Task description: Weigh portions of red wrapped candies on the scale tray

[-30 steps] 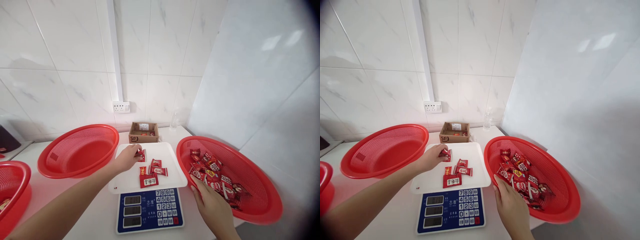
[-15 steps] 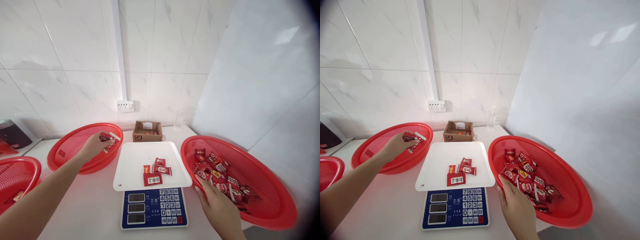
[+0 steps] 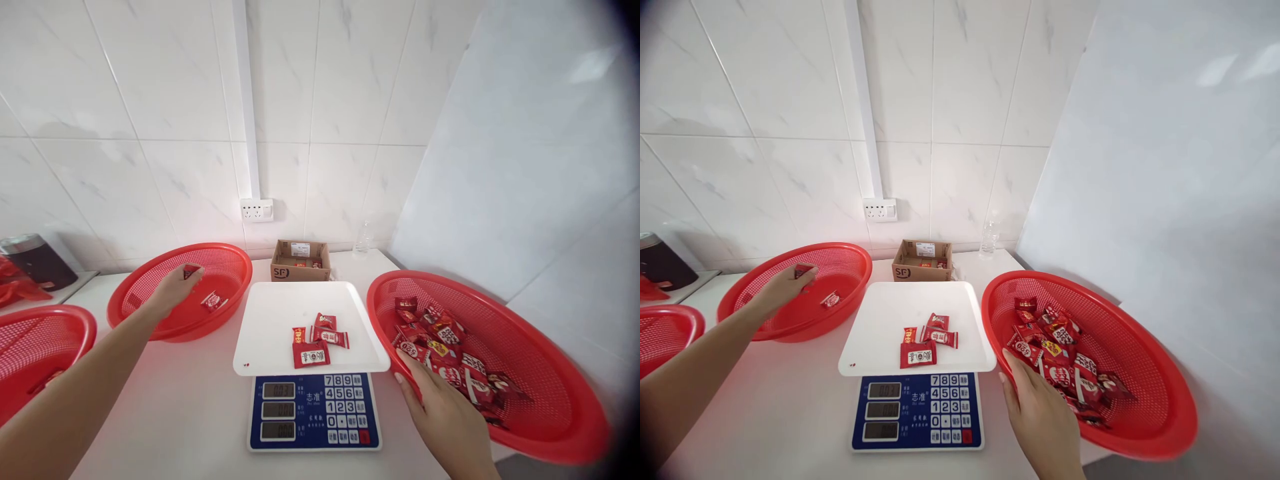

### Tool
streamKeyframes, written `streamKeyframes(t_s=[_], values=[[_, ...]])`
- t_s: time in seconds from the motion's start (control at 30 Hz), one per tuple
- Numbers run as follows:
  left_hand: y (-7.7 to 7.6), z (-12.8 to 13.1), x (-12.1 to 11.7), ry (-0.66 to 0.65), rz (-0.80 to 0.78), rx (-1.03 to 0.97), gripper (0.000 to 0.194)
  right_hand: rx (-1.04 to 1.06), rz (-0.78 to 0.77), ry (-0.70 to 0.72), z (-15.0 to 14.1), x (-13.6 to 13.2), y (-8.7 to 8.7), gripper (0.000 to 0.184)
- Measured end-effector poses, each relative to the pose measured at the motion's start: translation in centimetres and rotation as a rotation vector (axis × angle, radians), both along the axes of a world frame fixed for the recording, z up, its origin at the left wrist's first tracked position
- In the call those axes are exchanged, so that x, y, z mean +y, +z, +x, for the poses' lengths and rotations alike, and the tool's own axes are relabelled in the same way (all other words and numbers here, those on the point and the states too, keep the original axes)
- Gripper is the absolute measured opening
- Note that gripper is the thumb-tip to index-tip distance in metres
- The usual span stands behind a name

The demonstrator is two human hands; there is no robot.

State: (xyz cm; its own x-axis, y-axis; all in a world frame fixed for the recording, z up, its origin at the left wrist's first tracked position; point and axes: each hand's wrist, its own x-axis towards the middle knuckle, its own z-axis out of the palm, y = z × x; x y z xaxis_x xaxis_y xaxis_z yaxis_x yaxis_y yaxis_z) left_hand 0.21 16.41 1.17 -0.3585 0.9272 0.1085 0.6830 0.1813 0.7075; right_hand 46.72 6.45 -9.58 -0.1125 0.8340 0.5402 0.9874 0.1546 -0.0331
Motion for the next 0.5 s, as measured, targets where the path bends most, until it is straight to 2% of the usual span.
streamKeyframes(t_s=[0.17, 0.3, 0.4, 0.5], values=[[-0.1, 0.5, 0.2, -0.037, -0.082, 0.098, 0.051, 0.02, -0.005, -0.001, -0.1, 0.0, 0.1, 0.043], [-0.1, 3.4, 0.3, -0.143, -0.076, 0.218, 0.055, 0.013, -0.003, -0.004, -0.2, 0.0, 0.1, 0.042], [-0.7, 8.0, -0.2, -0.348, -0.039, 0.277, 0.052, 0.012, -0.034, -0.032, -0.3, -0.1, 0.2, 0.041], [-2.0, 13.1, -1.4, -0.697, -0.06, 0.303, 0.056, 0.005, -0.043, -0.04, -0.3, -0.1, 0.3, 0.04]])
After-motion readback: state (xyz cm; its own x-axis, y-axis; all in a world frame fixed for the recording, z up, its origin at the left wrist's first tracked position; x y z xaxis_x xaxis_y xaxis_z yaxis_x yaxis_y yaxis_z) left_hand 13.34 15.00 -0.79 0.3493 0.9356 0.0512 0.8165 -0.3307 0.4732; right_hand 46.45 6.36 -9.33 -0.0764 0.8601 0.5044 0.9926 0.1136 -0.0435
